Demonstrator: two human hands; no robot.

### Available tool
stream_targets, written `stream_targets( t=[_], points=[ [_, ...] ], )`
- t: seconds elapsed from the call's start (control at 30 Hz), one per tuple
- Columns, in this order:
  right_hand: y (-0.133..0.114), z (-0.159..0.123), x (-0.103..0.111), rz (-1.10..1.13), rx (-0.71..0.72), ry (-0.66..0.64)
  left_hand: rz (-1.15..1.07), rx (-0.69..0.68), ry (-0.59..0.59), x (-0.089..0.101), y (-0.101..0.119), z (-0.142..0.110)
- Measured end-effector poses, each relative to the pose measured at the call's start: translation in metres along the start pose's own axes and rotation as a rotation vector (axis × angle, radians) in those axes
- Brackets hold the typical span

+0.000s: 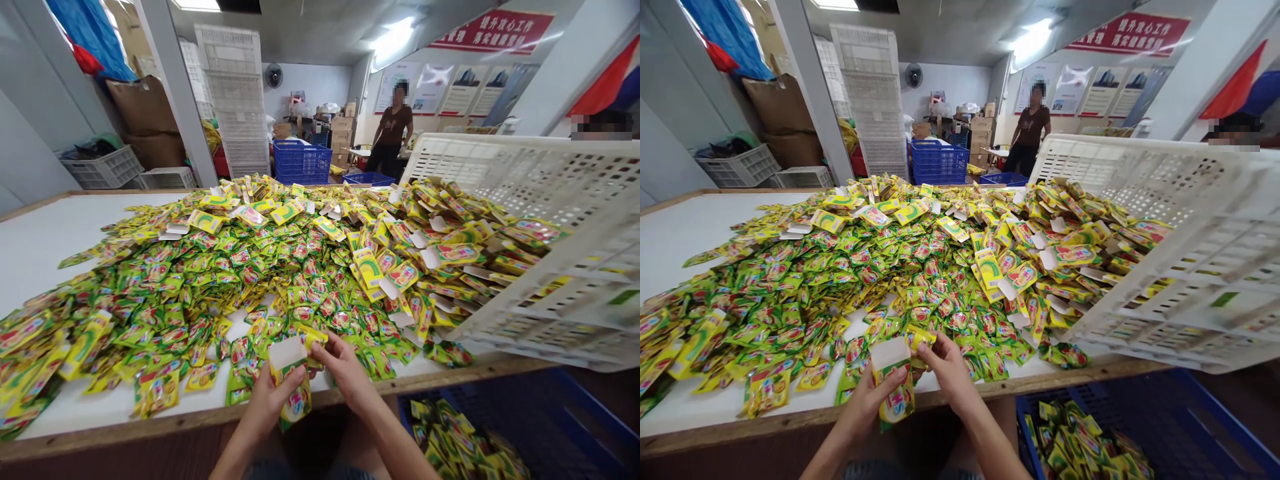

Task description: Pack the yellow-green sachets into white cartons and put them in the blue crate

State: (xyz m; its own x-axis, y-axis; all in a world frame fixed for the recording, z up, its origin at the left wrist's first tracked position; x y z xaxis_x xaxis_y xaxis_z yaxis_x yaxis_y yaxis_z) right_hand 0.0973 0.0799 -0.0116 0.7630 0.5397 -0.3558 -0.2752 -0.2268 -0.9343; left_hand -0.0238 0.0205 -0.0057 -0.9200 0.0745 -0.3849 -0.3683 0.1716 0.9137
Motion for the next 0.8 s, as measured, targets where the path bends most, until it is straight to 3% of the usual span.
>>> stream_targets(
  t=[0.23,0.4,0.5,0.67,0.8],
  points=[
    [0.004,-0.005,0.0,0.057,0.085,0.168,-0.035,0.012,0.049,0.0,-0.01,-0.004],
    [0.0,-0.009,0.006,-0.104,0.063,0.167,0.094,-0.052,0.061,0.008,0.003,-0.002],
    [0.004,-0.012,0.008,-0.106,0.069,0.203,0.067,-0.038,0.087,0.008,-0.001,-0.003],
    [0.003,-0.016,0.008,-0.162,0.092,0.343,-0.059,0.026,0.0,-0.004,-0.013,-0.006],
    [-0.004,-0.019,0.003,-0.266,0.109,0.385,-0.042,0.048,-0.061,-0.007,-0.015,-0.007]
  ],
)
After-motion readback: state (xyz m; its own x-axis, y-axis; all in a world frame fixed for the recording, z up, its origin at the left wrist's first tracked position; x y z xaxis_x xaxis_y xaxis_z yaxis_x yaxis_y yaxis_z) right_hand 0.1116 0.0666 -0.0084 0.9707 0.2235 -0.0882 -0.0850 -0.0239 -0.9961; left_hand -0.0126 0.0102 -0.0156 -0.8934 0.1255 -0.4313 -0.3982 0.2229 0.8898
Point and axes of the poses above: each hand's wrist, its own z-axis towards the middle knuckle, its own x-axis out of the back of the hand, y = z × x, the point moved 5 cm from there along z, towards the middle knuckle, and after that the axes turned 15 degrees about -y, right-handed, at the moved point
